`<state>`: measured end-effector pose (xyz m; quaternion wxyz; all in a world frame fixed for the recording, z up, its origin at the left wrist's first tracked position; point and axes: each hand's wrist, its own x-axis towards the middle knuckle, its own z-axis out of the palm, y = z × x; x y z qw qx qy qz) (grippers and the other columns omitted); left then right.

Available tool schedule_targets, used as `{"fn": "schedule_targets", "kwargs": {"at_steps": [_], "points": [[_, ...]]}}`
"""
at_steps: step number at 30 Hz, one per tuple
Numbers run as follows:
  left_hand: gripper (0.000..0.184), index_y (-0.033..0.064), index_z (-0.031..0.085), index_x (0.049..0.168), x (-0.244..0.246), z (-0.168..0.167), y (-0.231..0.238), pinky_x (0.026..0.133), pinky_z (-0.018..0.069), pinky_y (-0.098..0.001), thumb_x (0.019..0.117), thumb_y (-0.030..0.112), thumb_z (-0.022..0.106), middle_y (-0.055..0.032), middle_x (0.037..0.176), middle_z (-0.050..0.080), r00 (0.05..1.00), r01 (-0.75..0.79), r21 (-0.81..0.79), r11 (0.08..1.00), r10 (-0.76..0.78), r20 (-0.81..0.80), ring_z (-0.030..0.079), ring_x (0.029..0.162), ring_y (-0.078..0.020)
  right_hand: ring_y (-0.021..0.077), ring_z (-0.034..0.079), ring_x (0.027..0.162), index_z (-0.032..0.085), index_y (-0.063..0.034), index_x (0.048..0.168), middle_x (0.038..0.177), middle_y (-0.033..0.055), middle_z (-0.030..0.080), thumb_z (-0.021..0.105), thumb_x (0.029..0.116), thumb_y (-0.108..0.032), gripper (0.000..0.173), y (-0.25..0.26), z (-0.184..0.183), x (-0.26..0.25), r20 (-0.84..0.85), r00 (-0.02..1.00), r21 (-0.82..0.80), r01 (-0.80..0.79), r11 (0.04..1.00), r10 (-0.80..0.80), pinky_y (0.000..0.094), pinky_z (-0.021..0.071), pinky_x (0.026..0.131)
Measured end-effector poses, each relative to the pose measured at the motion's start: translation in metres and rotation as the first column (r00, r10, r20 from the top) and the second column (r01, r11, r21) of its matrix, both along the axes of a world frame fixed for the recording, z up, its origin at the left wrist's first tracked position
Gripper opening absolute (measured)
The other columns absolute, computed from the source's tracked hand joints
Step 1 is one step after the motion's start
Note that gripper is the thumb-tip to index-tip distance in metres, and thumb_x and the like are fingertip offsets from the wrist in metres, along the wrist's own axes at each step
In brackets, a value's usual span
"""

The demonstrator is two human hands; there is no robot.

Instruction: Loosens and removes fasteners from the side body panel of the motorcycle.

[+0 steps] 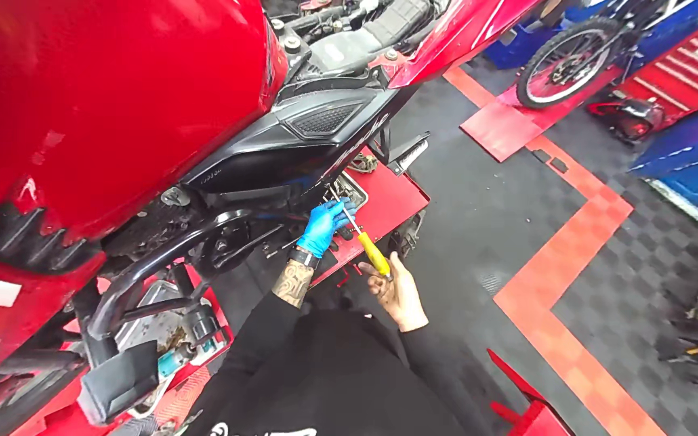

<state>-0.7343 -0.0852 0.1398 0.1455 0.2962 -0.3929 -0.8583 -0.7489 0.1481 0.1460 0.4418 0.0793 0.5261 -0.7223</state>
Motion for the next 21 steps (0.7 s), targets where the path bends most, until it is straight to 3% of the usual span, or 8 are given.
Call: {"fn": "schedule_targets", "kwargs": {"at_steps": [3,5,7,10,13,16,19,21], "points": [[0.036,-0.0052,0.056,0.134,-0.002,0.001,-0.001,0.092,0.0602,-0.036,0.1091,0.02,0.052,-0.0178,0.119,0.071,0.999,0.003,-0.026,1.0,-0.002,0.035,0.073,0.104,-0.0237,0.0154,0.067,0.058,0.057,0.0017,0.132,0.102,0.0164,0.075,0.036,0.113,-0.02,0.036,-0.004,0.003,0.006,-0.373,0.928,0.049,0.009,0.999,0.01,0.0271,0.0569,0.049],[0.039,-0.0049,0.063,0.123,-0.004,0.002,0.003,0.078,0.0639,-0.0348,0.0998,0.026,0.07,-0.0162,0.105,0.074,0.986,-0.052,-0.125,0.991,0.071,0.153,0.075,0.086,-0.0218,0.0157,0.072,0.077,0.063,0.0004,0.132,0.113,0.0108,0.072,0.061,0.0981,-0.003,0.034,-0.004,-0.004,0.01,-0.791,0.608,0.135,0.067,0.989,0.067,0.032,0.0657,0.063],[0.04,-0.0046,0.064,0.117,-0.006,0.005,0.005,0.07,0.0635,-0.0329,0.0944,0.025,0.077,-0.0152,0.096,0.074,0.973,-0.089,-0.16,0.983,0.12,0.199,0.074,0.077,-0.0197,0.0163,0.067,0.106,0.07,-0.0083,0.127,0.126,0.01,0.065,0.073,0.086,-0.006,0.041,-0.004,-0.013,0.008,-0.933,0.337,0.179,0.131,0.975,0.126,0.0314,0.0622,0.086],[0.032,-0.0071,0.062,0.119,-0.003,0.009,0.002,0.072,0.0639,-0.0322,0.0994,0.018,0.069,-0.0155,0.096,0.074,0.986,-0.073,-0.119,0.99,0.09,0.143,0.074,0.077,-0.0201,0.0221,0.07,0.097,0.059,0.004,0.133,0.123,0.0165,0.066,0.074,0.0902,-0.013,0.048,-0.004,-0.009,0.008,-0.831,0.555,0.032,0.118,0.993,-0.04,0.0351,0.0642,0.075],[0.03,-0.0073,0.059,0.13,0.002,0.004,-0.003,0.083,0.0631,-0.0346,0.1071,0.012,0.054,-0.0178,0.111,0.073,0.998,-0.008,-0.052,0.999,0.011,0.055,0.075,0.092,-0.0232,0.0226,0.072,0.079,0.052,-0.0036,0.142,0.113,0.0164,0.071,0.034,0.1127,-0.041,0.051,0.0,0.003,0.001,-0.264,0.964,0.021,-0.003,1.0,0.008,0.0357,0.0615,0.063],[0.035,-0.0055,0.052,0.138,0.005,-0.003,-0.005,0.094,0.0592,-0.0363,0.1112,0.015,0.042,-0.019,0.124,0.069,1.0,0.006,0.032,0.999,-0.006,-0.018,0.072,0.106,-0.0249,0.0111,0.06,0.052,0.058,-0.0032,0.132,0.098,0.0146,0.074,0.03,0.1133,-0.04,0.05,0.001,0.004,-0.006,-0.081,0.993,-0.002,-0.085,0.996,0.085,0.0219,0.0485,0.044],[0.042,-0.0057,0.057,0.132,0.001,-0.003,0.001,0.085,0.063,-0.0362,0.1045,0.025,0.062,-0.0194,0.115,0.071,0.994,-0.058,-0.042,0.997,0.062,0.092,0.074,0.096,-0.0247,0.0109,0.068,0.063,0.063,-0.0031,0.132,0.104,0.0073,0.074,0.06,0.101,-0.009,0.032,-0.002,-0.002,0.0,-0.736,0.661,0.207,0.012,0.978,0.147,0.027,0.0598,0.052],[0.044,-0.0063,0.059,0.126,-0.003,0.002,0.008,0.078,0.0642,-0.0351,0.0972,0.024,0.073,-0.0191,0.107,0.072,0.983,-0.076,-0.095,0.993,0.091,0.159,0.075,0.087,-0.0234,0.0102,0.068,0.096,0.068,-0.0123,0.131,0.12,0.0052,0.068,0.074,0.0876,-0.012,0.044,-0.002,-0.014,0.0,-0.922,0.296,0.303,0.151,0.941,0.249,0.0291,0.0616,0.081]]}}
